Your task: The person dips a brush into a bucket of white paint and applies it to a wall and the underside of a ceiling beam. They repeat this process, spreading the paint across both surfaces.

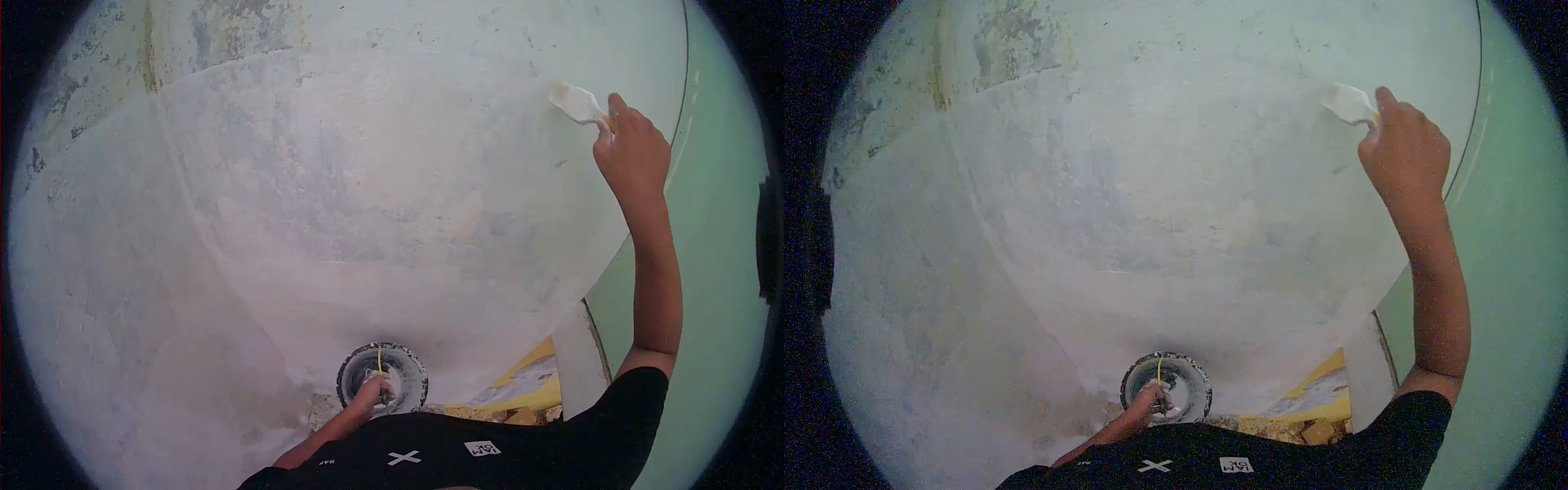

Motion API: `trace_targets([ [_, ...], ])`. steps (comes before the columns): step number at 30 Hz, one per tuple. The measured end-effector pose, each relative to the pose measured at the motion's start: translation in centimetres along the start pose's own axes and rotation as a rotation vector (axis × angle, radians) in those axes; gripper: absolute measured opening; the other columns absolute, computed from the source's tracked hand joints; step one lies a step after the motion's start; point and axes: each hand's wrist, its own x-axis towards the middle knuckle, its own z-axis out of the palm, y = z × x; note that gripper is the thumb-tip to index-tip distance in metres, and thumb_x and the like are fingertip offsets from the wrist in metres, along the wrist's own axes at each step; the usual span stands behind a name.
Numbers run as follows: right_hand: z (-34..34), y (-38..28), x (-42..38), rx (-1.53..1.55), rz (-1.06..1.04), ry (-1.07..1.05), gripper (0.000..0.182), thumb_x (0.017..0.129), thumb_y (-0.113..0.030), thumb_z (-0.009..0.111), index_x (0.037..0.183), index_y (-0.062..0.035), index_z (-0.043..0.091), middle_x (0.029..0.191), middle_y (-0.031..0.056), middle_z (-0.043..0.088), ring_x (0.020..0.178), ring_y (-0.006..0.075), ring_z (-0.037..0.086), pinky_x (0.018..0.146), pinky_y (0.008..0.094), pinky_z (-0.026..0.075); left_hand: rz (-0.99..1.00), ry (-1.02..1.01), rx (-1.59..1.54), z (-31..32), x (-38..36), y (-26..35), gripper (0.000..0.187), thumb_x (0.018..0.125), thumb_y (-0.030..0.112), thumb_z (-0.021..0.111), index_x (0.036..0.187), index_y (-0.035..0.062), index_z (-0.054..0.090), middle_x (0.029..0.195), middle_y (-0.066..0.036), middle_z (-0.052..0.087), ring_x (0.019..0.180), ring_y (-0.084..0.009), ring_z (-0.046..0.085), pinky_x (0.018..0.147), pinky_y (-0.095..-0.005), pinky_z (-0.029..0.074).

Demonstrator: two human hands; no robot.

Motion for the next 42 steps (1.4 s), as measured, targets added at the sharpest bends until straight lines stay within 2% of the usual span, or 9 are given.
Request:
trace_targets([
  [8,2.7,-11.2,4.7,0.543,-0.268,0.115,0.026,0.084,-0.019,0.067,0.107,-0.009,0.063,0.088,0.015,0.068,0.081,0.0359,0.065,0.069,0.0448,0.051,0.017,0.015,-0.048,0.0,0.9,0.8,0.03,0.092,0.022,0.048,0.117,0.0058,0.051,0.083,-0.009,0.06,0.076,-0.0224,0.064,0.073,-0.0372,0.054],
  [9,3.4,-12.9,5.6,0.547,-0.273,0.121,0.026,0.084,-0.019,0.067,0.107,-0.009,0.063,0.088,0.015,0.068,0.081,0.0359,0.065,0.069,0.0448,0.051,-0.018,0.026,-0.076,-0.2,1.5,0.9,0.037,0.084,0.017,0.051,0.119,0.0046,0.049,0.083,-0.012,0.061,0.074,-0.0259,0.065,0.076,-0.0412,0.056],
  [11,5.3,-16.4,7.3,0.746,-0.344,0.131,0.02,0.084,-0.019,0.067,0.1,-0.0089,0.062,0.085,0.0137,0.067,0.077,0.0366,0.064,0.066,0.0464,0.05,-0.008,0.019,-0.091,-0.5,2.0,0.3,0.036,0.085,0.017,0.05,0.118,0.0047,0.049,0.084,-0.012,0.062,0.074,-0.0264,0.065,0.076,-0.0419,0.056],
  [14,5.0,-18.1,7.2,0.718,-0.375,0.215,0.018,0.083,-0.018,0.065,0.099,-0.0102,0.062,0.076,0.0118,0.064,0.07,0.033,0.066,0.061,0.0462,0.052,0.028,-0.013,-0.053,-0.7,2.2,0.4,0.034,0.086,0.017,0.05,0.117,0.0046,0.051,0.086,-0.012,0.062,0.074,-0.0279,0.066,0.076,-0.0429,0.057],
  [16,4.0,-17.3,6.0,0.7,-0.357,0.213,0.015,0.082,-0.017,0.066,0.094,-0.0094,0.06,0.076,0.012,0.063,0.071,0.0348,0.064,0.061,0.0463,0.05,0.028,-0.012,-0.122,-0.9,2.1,-1.1,0.025,0.095,0.026,0.048,0.111,0.0069,0.052,0.077,-0.008,0.059,0.071,-0.0222,0.064,0.07,-0.038,0.054],
  [21,2.4,-11.2,4.2,0.634,-0.267,0.141,0.014,0.08,-0.014,0.068,0.089,-0.0088,0.059,0.076,0.0115,0.062,0.07,0.0361,0.061,0.059,0.0453,0.048,0.018,-0.023,-0.058,0.3,1.8,-0.8,0.018,0.093,0.022,0.05,0.104,0.0077,0.05,0.075,-0.007,0.057,0.069,-0.023,0.063,0.067,-0.0399,0.055],
  [26,3.5,-3.8,2.5,0.55,-0.156,0.279,0.022,0.077,-0.017,0.073,0.098,-0.0113,0.07,0.087,0.0112,0.07,0.08,0.0335,0.067,0.067,0.0403,0.053,0.081,-0.033,-0.106,0.9,4.5,-1.9,0.013,0.092,0.019,0.051,0.099,0.008,0.047,0.072,-0.006,0.054,0.064,-0.0216,0.059,0.064,-0.0382,0.055],
  [31,3.6,3.7,0.7,0.237,-0.046,0.169,0.025,0.079,-0.02,0.073,0.102,-0.0126,0.069,0.091,0.011,0.071,0.083,0.0329,0.067,0.07,0.0405,0.054,0.069,-0.031,-0.087,1.3,3.9,-0.6,0.011,0.093,0.018,0.05,0.097,0.0092,0.045,0.07,-0.006,0.052,0.061,-0.0197,0.057,0.061,-0.0383,0.054],
  [42,10.6,1.1,2.4,0.101,0.257,-0.183,0.024,0.09,-0.025,0.062,0.106,-0.0078,0.059,0.09,0.0141,0.067,0.083,0.0352,0.066,0.069,0.0455,0.052,-0.066,-0.048,-0.072,-1.4,3.8,3.8,0.015,0.092,0.018,0.047,0.104,0.0085,0.048,0.074,-0.006,0.053,0.066,-0.0198,0.058,0.066,-0.0383,0.055],
])
